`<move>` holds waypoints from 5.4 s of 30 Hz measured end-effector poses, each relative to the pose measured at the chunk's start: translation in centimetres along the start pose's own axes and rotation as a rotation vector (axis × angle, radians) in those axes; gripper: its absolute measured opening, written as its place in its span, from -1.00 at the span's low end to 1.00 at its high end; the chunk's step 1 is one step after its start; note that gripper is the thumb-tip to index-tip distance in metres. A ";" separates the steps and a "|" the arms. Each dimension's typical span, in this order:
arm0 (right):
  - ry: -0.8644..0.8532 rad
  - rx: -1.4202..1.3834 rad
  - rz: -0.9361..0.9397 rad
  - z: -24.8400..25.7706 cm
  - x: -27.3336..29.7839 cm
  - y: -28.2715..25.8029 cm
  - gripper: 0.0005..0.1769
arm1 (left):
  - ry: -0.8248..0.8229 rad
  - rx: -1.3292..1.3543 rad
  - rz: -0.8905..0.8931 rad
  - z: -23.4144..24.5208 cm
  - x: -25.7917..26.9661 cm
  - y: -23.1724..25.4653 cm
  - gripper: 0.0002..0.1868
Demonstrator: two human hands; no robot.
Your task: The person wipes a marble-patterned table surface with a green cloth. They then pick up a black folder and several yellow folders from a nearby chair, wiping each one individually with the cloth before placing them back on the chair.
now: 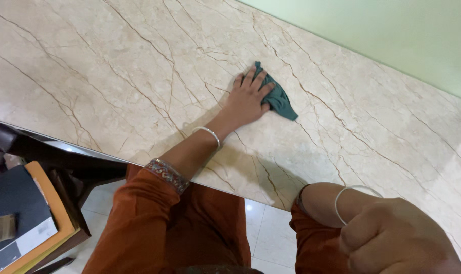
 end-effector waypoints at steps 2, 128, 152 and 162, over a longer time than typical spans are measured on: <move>0.168 0.402 0.322 0.5 -1.5 -2.7 -0.17 | 0.022 -0.020 0.066 -0.9 -1.7 -1.6 -0.35; 1.380 0.691 -0.224 9.3 -10.8 19.8 -0.41 | -0.116 0.156 -0.261 -3.7 -2.5 8.8 -0.20; 1.700 0.654 -0.519 28.3 -3.8 32.8 -0.48 | 0.051 -0.010 -0.161 -13.3 -24.2 9.0 -0.40; 1.653 0.517 -0.665 22.0 -0.4 33.0 -0.28 | -0.081 -0.062 -0.241 -11.9 -19.8 14.7 -0.33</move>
Point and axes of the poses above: each hand's wrist, its own x-axis away from the middle knuckle, its own z-axis out of the back of the hand, y = z × x, the point moved 3 cm from there along -x, towards the middle knuckle, and after that the axes turned 14 degrees about -x, right-handed, at the moved point
